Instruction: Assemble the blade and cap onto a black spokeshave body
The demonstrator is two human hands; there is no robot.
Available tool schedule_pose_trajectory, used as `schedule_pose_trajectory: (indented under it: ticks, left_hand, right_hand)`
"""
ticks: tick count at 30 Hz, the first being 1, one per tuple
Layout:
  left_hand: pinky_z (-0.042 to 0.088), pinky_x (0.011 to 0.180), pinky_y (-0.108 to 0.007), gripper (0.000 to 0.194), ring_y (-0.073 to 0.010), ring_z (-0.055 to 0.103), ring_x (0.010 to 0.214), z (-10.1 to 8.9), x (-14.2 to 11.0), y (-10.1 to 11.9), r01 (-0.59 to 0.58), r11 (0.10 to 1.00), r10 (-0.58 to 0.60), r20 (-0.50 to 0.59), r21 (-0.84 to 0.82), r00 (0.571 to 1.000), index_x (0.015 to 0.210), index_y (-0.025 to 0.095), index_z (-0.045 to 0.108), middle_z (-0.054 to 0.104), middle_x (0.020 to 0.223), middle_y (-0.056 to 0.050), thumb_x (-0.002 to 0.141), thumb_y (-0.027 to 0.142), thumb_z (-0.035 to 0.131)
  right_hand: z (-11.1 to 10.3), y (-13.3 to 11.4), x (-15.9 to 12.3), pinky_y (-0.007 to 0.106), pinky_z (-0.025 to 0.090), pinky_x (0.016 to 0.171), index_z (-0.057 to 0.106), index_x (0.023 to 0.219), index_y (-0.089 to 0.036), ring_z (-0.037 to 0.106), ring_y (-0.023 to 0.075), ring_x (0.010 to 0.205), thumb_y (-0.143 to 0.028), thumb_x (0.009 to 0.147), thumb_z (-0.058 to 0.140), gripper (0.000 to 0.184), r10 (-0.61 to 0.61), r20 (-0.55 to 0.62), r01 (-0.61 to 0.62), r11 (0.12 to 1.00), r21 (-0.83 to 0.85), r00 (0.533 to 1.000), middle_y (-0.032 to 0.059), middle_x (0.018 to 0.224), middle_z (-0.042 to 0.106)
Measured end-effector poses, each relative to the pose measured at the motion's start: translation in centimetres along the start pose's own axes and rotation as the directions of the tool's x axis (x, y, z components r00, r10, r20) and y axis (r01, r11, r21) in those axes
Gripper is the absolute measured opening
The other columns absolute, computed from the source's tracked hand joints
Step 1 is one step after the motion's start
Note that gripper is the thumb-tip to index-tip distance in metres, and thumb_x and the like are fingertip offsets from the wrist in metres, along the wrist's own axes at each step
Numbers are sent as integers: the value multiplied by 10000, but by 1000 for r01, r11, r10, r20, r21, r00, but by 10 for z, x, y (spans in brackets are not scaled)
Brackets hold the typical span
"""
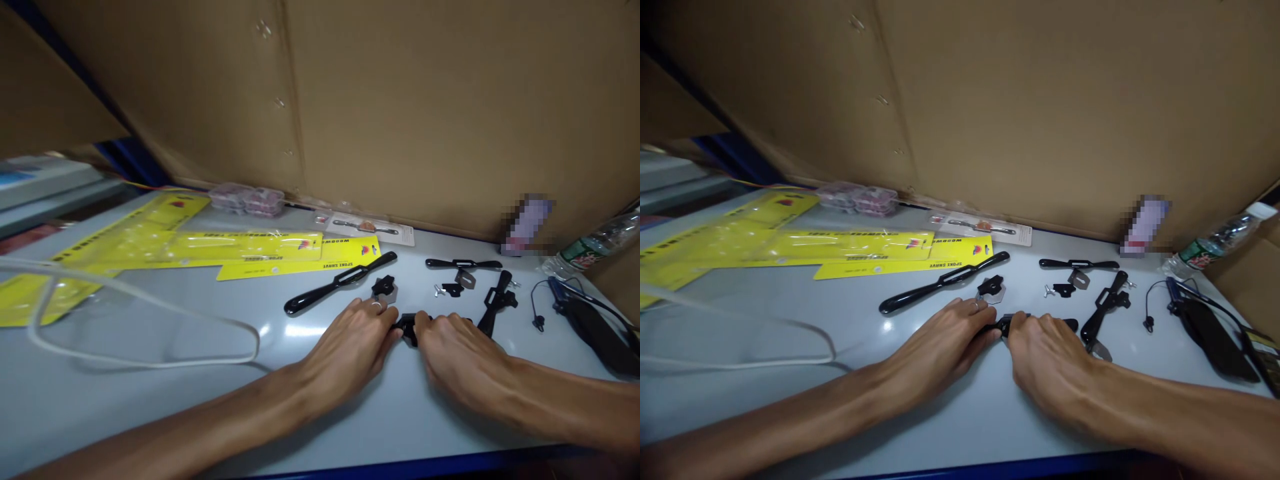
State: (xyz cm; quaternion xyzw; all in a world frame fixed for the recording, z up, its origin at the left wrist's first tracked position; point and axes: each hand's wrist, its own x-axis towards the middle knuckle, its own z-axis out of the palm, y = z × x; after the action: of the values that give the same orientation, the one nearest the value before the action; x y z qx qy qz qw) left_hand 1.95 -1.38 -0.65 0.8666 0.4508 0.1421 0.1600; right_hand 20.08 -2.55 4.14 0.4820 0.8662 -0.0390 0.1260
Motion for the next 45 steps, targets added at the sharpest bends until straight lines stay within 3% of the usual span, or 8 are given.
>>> schedule_pose_trajectory:
  ticks: [5,10,16,26,31,35,37,45]
  left_hand:
    - [460,766,-409,200,-243,613,779,0,-1,2,-1,1000,1,7,12,1000,878,163,610,666,852,-72,1006,193,460]
    - [469,764,-413,198,-254,631,788,-2,-1,3,9,1000,-9,14,17,1000,892,164,616,682,854,-77,1009,184,458]
    - [475,758,-407,198,-257,643,799,-4,0,4,9,1000,-9,22,6,1000,894,160,625,685,852,-79,1009,190,468]
    - [481,740,-390,210,-231,654,730,-5,3,3,-32,1000,32,2,-2,999,880,156,654,708,800,-85,970,184,466]
    - [502,759,-404,218,-234,656,721,-3,2,3,-30,999,30,-28,-13,999,878,152,654,712,791,-92,959,164,452]
    - [505,778,-404,220,-226,655,707,-2,2,4,-30,999,29,-48,-18,998,866,151,652,704,764,-86,955,174,453]
    - [505,780,-407,222,-230,656,706,-2,2,4,-30,999,29,-50,-13,998,868,148,655,704,764,-90,957,178,455]
    - [499,732,-407,240,-239,651,668,-1,2,4,-27,999,28,-52,18,998,877,138,672,704,734,-105,956,191,452]
  right_hand:
    - [2,8,6,291,341,526,641,787,-148,611,174,567,-61,880,443,236,16,21,-16,1000,6,1000,93,704,702]
    - [-7,26,-6,311,289,500,616,1062,-138,667,217,645,20,821,497,312,-160,25,162,975,-149,987,64,822,726]
    - [-18,36,-12,355,327,460,564,1190,-44,642,230,612,-39,916,469,291,-551,-1,404,613,-679,834,79,787,671]
    - [-35,32,5,345,247,445,629,1000,-113,548,178,554,-15,929,469,201,-688,233,605,365,-708,687,42,732,641]
    - [-30,22,6,354,225,466,645,930,-124,593,198,558,0,908,462,222,-518,291,581,584,-566,804,62,709,675]
    - [-20,12,4,338,235,489,637,939,-132,672,217,604,-65,961,464,186,-219,186,277,877,-392,958,73,740,724]
    - [-17,10,3,338,242,497,639,946,-130,701,236,635,-72,977,448,202,-136,141,179,911,-372,981,86,751,740]
    - [-12,23,-1,334,300,505,623,1016,-144,727,270,680,-155,1041,416,209,-150,103,178,912,-369,983,91,796,758]
